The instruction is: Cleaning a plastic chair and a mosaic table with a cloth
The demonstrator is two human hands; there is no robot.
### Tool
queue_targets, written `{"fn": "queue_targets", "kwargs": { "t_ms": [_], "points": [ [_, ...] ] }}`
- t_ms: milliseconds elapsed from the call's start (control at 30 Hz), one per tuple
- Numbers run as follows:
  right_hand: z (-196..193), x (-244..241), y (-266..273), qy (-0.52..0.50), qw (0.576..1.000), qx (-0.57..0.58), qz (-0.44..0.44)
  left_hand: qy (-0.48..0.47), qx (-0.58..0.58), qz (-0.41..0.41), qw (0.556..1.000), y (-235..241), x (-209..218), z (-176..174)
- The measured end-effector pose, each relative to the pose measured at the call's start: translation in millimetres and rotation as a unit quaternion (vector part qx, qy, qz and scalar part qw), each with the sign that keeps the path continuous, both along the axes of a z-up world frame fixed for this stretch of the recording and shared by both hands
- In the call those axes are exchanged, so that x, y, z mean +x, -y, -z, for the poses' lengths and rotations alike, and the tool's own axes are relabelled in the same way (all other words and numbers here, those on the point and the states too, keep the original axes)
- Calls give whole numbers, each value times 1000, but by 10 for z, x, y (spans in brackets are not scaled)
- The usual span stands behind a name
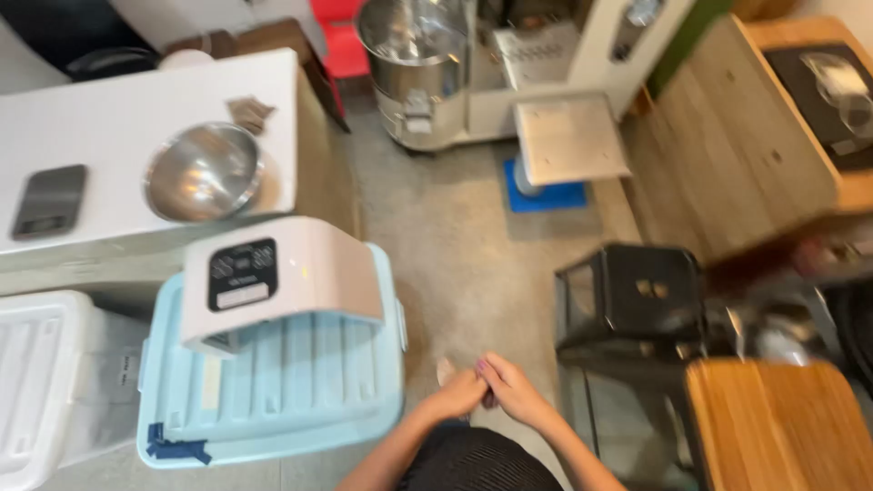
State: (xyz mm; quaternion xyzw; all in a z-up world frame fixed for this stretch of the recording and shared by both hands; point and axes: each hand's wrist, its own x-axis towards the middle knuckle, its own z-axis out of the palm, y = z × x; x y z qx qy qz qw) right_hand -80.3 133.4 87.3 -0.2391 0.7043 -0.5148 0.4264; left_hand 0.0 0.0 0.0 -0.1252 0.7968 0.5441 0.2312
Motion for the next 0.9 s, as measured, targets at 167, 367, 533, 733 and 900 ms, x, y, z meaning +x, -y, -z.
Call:
{"fn": "queue_targets", "kwargs": {
  "t_ms": [167, 367, 533, 733, 900],
  "points": [
    [130, -533, 723, 96, 995, -27, 11, 4, 14, -100, 995, 616, -400, -768],
    [-9, -1150, 1624, 159, 983, -41, -77, -21, 36, -230, 972, 1246, -720, -1389],
    [114, -1221, 2324, 209, 963, 16, -170, -1, 40, -387, 921, 1575, -579, -1227],
    [512, -1568, 3099, 164, 919, 25, -357, -24, 35, -559, 828, 1870, -591, -791],
    [483, -2010, 3643, 58, 858, 81, -503, -1, 38, -749, 661, 2021, -728, 45]
  ]
}}
